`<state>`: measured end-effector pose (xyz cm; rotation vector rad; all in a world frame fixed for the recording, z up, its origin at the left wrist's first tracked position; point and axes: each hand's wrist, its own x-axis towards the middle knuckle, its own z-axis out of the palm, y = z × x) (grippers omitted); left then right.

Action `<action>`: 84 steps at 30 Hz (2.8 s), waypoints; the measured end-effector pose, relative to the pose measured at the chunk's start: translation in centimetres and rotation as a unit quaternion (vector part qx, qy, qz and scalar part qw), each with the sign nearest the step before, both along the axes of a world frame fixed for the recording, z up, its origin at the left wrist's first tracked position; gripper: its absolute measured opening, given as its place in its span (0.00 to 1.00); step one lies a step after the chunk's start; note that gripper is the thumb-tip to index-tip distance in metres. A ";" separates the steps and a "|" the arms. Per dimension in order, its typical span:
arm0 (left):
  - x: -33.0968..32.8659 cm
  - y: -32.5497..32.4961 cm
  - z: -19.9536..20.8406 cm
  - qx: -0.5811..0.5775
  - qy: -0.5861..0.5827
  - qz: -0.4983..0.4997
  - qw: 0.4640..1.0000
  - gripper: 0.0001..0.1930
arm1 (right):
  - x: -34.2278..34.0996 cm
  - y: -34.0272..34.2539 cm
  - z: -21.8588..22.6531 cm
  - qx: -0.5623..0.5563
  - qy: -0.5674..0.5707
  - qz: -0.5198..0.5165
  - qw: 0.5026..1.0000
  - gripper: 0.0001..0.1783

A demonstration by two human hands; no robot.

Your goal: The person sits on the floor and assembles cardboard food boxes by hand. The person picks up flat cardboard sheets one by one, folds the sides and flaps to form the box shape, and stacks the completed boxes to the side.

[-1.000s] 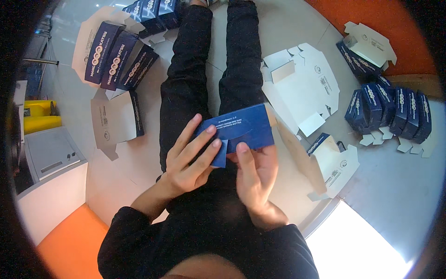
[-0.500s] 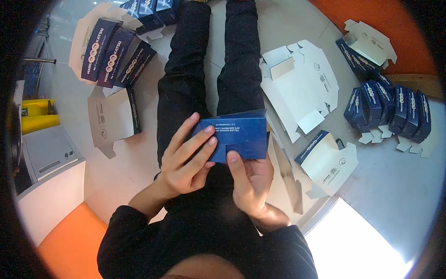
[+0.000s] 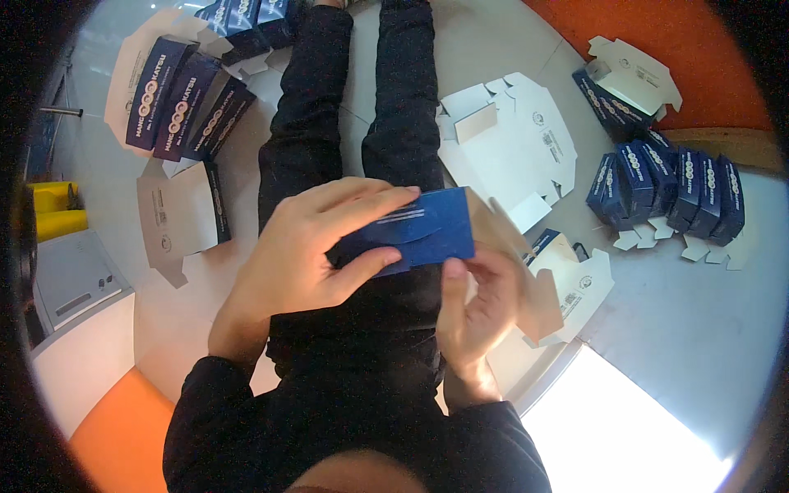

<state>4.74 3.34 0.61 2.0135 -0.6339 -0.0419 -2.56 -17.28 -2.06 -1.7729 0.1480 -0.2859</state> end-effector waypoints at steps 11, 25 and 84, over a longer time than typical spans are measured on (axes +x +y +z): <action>0.5 -0.8 1.2 0.010 0.013 -0.015 1.000 0.29 | 1.4 -1.0 -0.4 -0.039 -0.129 -0.006 0.991 0.21; -2.0 -1.1 0.2 0.172 -0.159 0.015 0.972 0.32 | 1.9 -0.8 1.8 -0.202 -0.112 0.046 0.972 0.14; -12.1 14.9 -15.7 -0.145 -0.060 0.799 0.581 0.26 | 10.1 -18.3 -14.1 -0.450 0.097 -0.053 0.886 0.13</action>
